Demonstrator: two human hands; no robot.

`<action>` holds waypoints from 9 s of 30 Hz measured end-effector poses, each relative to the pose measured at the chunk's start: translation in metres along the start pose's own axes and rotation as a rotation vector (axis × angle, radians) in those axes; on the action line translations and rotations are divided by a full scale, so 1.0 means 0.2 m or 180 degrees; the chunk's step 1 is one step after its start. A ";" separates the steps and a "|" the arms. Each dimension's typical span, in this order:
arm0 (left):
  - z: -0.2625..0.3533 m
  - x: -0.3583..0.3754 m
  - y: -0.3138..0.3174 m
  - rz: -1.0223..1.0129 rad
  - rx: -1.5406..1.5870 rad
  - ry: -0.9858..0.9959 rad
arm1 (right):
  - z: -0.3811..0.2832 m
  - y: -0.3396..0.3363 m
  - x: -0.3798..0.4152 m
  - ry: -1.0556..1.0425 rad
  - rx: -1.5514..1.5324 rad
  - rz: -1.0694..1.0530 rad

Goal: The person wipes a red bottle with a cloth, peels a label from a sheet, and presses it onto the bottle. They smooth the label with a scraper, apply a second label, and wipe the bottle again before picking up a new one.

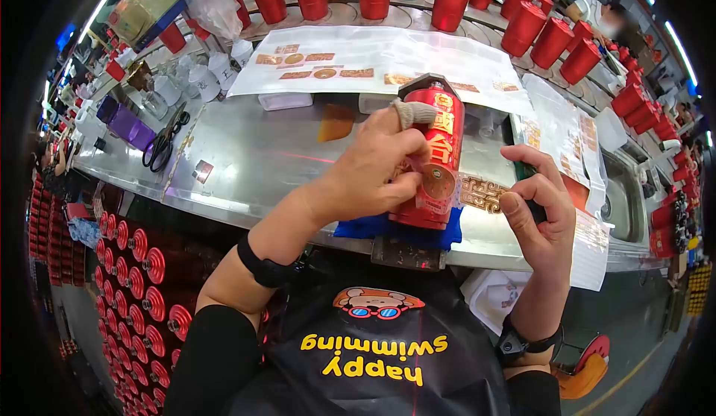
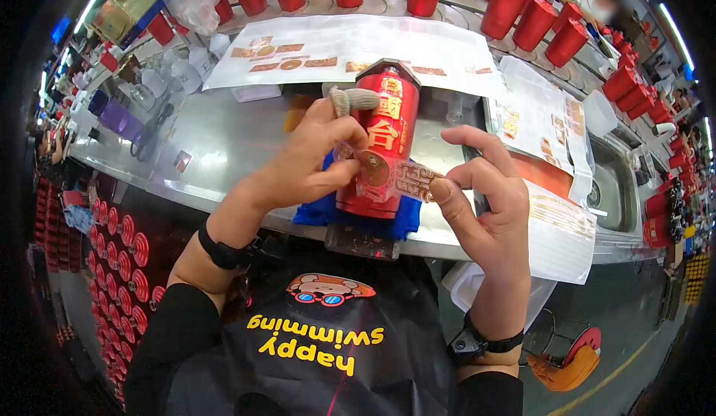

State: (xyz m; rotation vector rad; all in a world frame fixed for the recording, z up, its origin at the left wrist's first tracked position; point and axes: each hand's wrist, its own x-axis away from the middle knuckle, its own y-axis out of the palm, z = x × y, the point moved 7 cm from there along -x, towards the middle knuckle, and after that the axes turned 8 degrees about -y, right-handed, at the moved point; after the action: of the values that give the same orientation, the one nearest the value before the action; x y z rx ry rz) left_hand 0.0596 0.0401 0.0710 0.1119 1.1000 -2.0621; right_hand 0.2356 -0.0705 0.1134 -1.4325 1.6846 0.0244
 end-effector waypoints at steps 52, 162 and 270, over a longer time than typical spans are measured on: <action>0.05 0.27 0.06 0.1228 0.0097 0.0142 | -0.20 0.04 -0.11 -0.0938 0.0628 -0.0151; -0.15 0.27 0.16 0.0259 0.1134 -0.0983 | 0.34 0.35 0.21 0.0853 -0.0672 -0.0359; -0.01 0.33 0.16 0.0793 -0.0604 -0.0251 | 0.02 0.34 0.44 0.0947 -0.1168 -0.0010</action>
State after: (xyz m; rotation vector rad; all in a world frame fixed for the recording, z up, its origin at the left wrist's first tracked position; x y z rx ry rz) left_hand 0.0349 -0.0072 0.0209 0.0686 1.1649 -1.7197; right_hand 0.1905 -0.1133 0.0218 -1.7792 1.9953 0.1300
